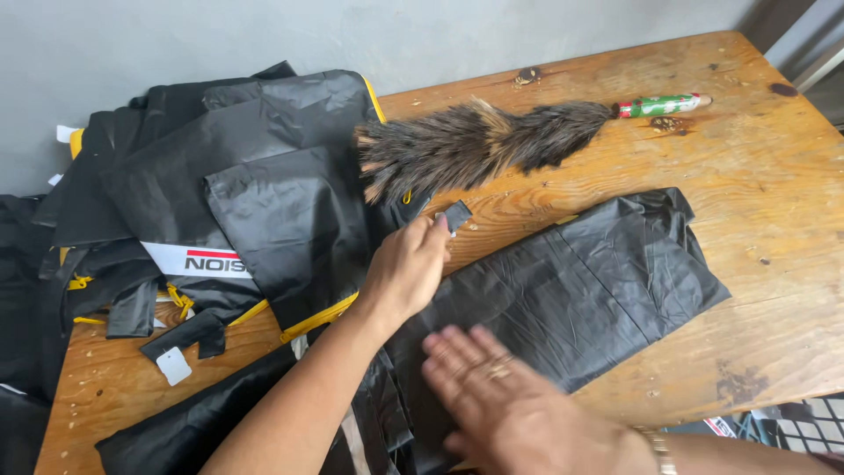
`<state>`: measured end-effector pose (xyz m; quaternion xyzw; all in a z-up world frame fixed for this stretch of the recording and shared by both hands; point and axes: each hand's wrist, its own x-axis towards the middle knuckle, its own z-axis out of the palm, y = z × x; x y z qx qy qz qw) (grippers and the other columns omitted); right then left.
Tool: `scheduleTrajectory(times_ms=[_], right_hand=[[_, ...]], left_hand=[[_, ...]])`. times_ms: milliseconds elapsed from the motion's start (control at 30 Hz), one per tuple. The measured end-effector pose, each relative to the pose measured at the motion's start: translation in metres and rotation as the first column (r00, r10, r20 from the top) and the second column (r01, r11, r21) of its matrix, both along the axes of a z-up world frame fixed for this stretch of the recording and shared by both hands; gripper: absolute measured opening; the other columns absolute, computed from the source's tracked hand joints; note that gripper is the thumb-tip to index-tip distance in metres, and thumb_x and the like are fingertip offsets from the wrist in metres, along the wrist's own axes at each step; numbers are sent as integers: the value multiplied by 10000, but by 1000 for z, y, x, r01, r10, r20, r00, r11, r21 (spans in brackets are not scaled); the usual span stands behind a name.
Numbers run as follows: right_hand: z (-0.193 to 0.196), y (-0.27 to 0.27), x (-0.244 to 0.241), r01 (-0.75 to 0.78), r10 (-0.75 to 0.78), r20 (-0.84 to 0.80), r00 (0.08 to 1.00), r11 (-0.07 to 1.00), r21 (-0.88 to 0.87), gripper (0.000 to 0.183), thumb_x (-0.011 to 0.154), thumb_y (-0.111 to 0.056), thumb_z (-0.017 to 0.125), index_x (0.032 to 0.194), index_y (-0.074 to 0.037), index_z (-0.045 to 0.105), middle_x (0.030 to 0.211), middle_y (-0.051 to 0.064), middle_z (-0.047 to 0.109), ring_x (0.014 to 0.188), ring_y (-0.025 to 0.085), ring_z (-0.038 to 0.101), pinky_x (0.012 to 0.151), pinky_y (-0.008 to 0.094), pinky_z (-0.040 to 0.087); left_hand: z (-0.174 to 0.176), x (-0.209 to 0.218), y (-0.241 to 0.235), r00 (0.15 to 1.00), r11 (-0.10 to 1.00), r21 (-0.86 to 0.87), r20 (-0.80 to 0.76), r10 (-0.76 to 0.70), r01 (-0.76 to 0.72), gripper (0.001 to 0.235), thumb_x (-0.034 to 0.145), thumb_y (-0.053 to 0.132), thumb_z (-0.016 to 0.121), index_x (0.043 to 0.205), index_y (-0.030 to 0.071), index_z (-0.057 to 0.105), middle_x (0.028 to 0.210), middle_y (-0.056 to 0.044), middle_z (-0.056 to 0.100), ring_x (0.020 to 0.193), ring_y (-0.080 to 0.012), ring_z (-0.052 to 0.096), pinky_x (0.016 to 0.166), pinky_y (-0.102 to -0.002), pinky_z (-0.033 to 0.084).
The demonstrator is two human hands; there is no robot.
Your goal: The person folds a black plastic bag on a wooden table. They smooth the bag with both hands, fold the sides inward, and then fold the bag in half lengthwise. The person continues to fold the bag into a compact rectangular shape.
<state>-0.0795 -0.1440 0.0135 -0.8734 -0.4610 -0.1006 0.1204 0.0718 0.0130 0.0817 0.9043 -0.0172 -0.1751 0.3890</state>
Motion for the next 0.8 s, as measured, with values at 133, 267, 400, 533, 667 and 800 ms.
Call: scheduleTrajectory(times_ms=[133, 267, 400, 533, 667, 800], right_hand=[[8, 11, 19, 49, -49, 12, 999, 999, 4, 924, 945, -543, 645, 1580, 40, 314, 1670, 231, 309, 1574, 349, 249, 1286, 475, 155], [13, -39, 60, 234, -239, -101, 966, 970, -66, 826, 1036, -474, 494, 1627, 10, 180, 1678, 241, 190, 1570, 340, 136, 1263, 452, 58], [10, -97, 78, 409, -408, 30, 912, 908, -86, 764, 1037, -464, 409, 1625, -18, 212, 1701, 203, 209, 1581, 315, 177, 1267, 452, 130], [-7, -134, 88, 573, -580, 18, 814, 798, -186, 769, 1054, -510, 290, 1636, -29, 144, 1718, 176, 122, 1587, 258, 102, 1258, 396, 91], [21, -68, 49, 511, -495, 160, 854, 855, -83, 848, 953, -463, 526, 1574, 60, 280, 1653, 285, 278, 1567, 390, 228, 1287, 504, 148], [18, -34, 22, 281, -270, 126, 955, 956, -83, 817, 1013, -494, 500, 1580, 42, 260, 1658, 247, 274, 1564, 353, 241, 1304, 453, 143]], left_hand=[[-10, -11, -6, 995, 983, -155, -32, 96, -100, 779, 940, 612, 113, 1081, 133, 711, 962, -63, 768, 1039, -255, 703, 961, -374, 447], [-43, -18, -8, 925, 993, -69, 374, -65, 97, 704, 1032, 496, 157, 1050, 16, 672, 1055, -192, 735, 1017, -385, 685, 935, -485, 465], [-62, -21, -13, 766, 983, 122, 615, -185, 139, 356, 1035, 334, 482, 888, 81, 685, 873, -160, 692, 862, -391, 639, 830, -532, 467], [-65, -26, -17, 817, 968, 229, 537, -210, 98, 242, 978, 306, 576, 912, 99, 684, 982, -146, 659, 917, -396, 637, 853, -529, 487], [-61, -23, -26, 834, 973, 216, 521, -181, 77, 299, 1002, 350, 533, 900, 105, 670, 948, -153, 692, 893, -406, 662, 826, -545, 487], [-78, -22, -24, 775, 965, 242, 589, -228, 100, 257, 1021, 285, 531, 878, 96, 630, 945, -138, 678, 869, -391, 657, 822, -518, 482]])
